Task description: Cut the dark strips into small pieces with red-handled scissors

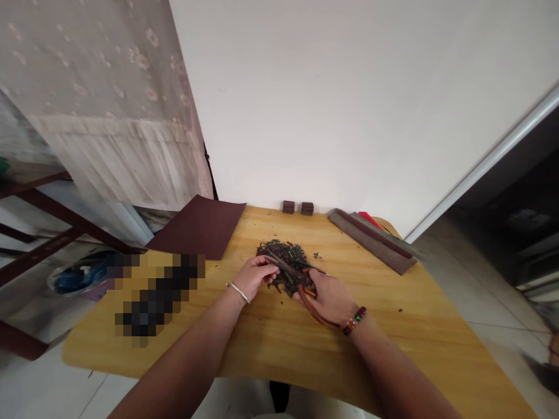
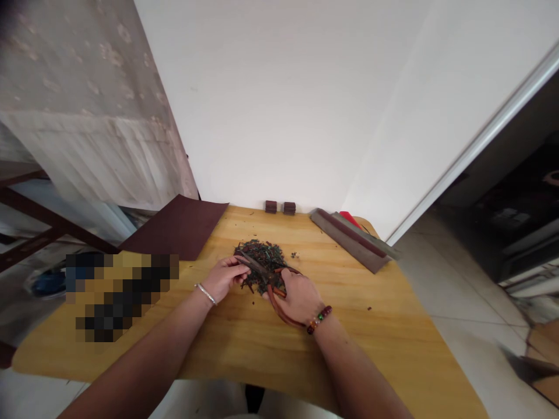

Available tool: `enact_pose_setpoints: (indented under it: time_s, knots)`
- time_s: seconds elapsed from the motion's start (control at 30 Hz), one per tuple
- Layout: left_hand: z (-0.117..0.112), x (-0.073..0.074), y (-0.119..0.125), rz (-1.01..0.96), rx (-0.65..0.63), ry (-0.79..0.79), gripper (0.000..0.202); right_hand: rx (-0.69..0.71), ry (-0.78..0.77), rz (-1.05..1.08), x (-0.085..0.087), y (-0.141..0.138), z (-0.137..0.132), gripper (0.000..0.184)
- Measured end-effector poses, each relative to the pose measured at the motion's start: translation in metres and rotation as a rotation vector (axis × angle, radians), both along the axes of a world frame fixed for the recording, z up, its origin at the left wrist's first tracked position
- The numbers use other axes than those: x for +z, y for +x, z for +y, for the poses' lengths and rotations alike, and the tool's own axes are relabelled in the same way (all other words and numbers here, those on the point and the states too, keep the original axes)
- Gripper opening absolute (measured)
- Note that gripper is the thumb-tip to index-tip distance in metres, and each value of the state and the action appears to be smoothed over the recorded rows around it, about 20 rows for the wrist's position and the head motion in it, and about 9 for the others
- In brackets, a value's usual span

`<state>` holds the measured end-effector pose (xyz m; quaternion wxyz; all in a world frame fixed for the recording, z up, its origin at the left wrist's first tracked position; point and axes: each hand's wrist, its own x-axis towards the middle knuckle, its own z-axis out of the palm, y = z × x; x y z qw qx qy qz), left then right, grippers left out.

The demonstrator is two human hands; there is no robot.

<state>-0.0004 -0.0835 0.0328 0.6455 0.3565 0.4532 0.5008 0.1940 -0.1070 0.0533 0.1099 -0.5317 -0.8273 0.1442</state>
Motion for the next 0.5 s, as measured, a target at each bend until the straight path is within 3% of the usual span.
enact_pose_setpoints:
  time_s: [0.5]
  knots:
    - [0.0019,-0.0002,-0.0039,-0.074,-0.011,-0.051,0.027,-0.034,-0.031,-0.030,-0.0032,0.0020,0.0042,0.032]
